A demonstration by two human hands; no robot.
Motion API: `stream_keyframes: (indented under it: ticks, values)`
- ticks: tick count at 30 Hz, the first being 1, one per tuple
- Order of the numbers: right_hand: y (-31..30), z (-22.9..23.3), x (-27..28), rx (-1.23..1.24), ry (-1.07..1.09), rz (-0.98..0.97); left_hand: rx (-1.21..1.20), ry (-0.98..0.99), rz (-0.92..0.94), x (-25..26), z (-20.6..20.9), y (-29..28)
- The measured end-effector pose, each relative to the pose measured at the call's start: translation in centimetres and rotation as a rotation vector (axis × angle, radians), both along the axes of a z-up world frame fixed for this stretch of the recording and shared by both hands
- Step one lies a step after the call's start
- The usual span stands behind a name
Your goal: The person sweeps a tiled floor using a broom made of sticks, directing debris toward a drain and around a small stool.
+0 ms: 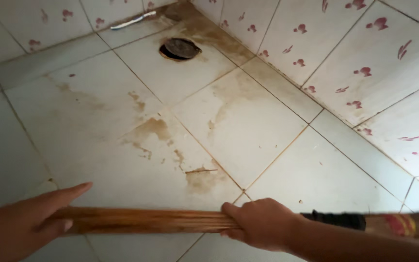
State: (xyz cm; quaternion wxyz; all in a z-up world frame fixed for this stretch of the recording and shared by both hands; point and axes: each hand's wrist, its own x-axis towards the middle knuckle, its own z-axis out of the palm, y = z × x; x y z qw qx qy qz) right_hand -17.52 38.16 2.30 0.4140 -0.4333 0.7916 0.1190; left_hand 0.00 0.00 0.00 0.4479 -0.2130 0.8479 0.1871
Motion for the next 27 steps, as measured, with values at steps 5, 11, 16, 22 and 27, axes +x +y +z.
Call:
stream_keyframes:
  ticks: [5, 11, 16, 22, 27]
  values:
    - [2.3, -3.0, -1.5, -0.009, 0.073, -0.196, -0.011, 0.005, -0.044, 0.2, -2.3, -0.7]
    - [1.9, -4.2, -5.4, -0.03, 0.181, -0.335, -0.057, 0.028, 0.085, -2.7, 0.5, 1.8]
    - [-0.4, -1.9, -6.9, -0.138, 0.196, -0.431, -0.068, 0.178, 0.081, -6.5, 2.5, 3.0]
    - [-7.1, -0.9, -3.3, -0.418, 0.093, -0.328, -0.274, 0.402, -0.024, -9.7, 0.7, 2.7]
    - [-9.2, -1.5, 0.0, -0.343, 0.015, -0.27, -0.481, 0.355, -0.025, -9.3, -2.1, 3.2]
